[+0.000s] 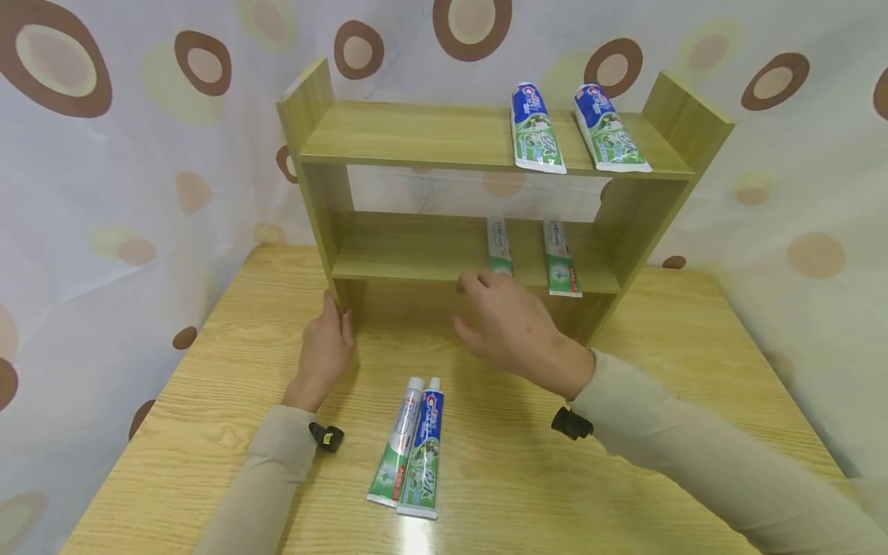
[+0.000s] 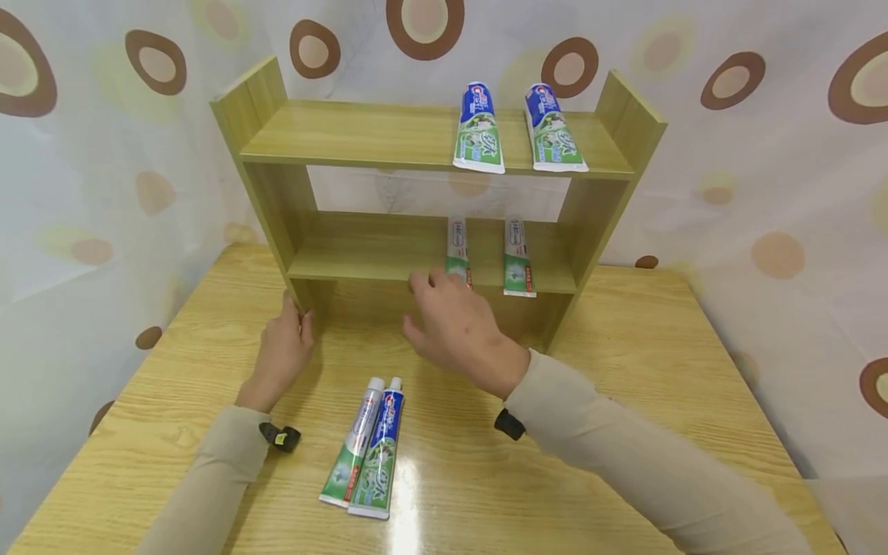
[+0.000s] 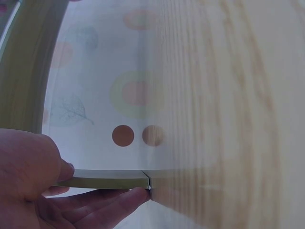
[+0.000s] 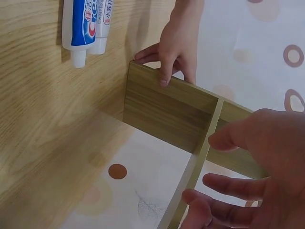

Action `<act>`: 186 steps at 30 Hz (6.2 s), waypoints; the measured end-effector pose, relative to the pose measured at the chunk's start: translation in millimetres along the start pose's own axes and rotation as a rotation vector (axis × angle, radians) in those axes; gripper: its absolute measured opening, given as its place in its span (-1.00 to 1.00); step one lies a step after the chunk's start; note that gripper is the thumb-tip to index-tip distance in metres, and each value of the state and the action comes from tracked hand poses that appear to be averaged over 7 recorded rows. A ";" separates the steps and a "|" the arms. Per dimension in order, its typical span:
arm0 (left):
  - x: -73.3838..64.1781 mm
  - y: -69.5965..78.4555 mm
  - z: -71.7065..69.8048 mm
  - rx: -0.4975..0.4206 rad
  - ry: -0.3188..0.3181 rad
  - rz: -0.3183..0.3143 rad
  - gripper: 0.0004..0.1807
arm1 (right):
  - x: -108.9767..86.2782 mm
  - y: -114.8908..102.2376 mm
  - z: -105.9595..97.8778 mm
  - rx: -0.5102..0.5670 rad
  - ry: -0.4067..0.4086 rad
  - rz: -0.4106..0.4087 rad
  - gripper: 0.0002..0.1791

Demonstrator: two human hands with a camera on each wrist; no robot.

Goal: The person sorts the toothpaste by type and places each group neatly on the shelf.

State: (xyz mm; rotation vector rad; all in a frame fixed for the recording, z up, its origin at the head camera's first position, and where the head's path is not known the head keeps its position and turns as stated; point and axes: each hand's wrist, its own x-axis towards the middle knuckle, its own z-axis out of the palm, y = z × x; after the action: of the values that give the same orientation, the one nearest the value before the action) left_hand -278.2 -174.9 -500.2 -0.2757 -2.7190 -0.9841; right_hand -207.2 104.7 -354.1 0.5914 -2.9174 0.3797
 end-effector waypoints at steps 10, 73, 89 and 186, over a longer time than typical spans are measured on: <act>-0.9 2.9 -2.2 0.004 0.012 0.002 -0.64 | -2.4 -1.6 0.2 -0.031 0.013 -0.014 -0.52; 1.3 -0.6 0.1 0.021 0.005 0.011 -0.60 | -52.8 -21.7 117.7 0.191 -0.184 0.000 -0.60; 0.1 1.4 0.0 0.026 0.001 0.004 -0.60 | -55.5 -23.8 127.3 0.336 -0.229 0.054 -0.46; 0.8 0.7 -0.3 0.032 0.003 -0.019 -0.56 | -23.8 -31.5 40.2 0.419 -0.007 -0.016 -0.45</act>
State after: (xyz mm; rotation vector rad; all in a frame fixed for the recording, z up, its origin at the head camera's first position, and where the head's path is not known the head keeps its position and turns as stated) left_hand -278.8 -174.5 -499.3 -0.2433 -2.7368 -0.9440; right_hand -176.4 74.3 -390.2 0.6649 -2.8468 1.0014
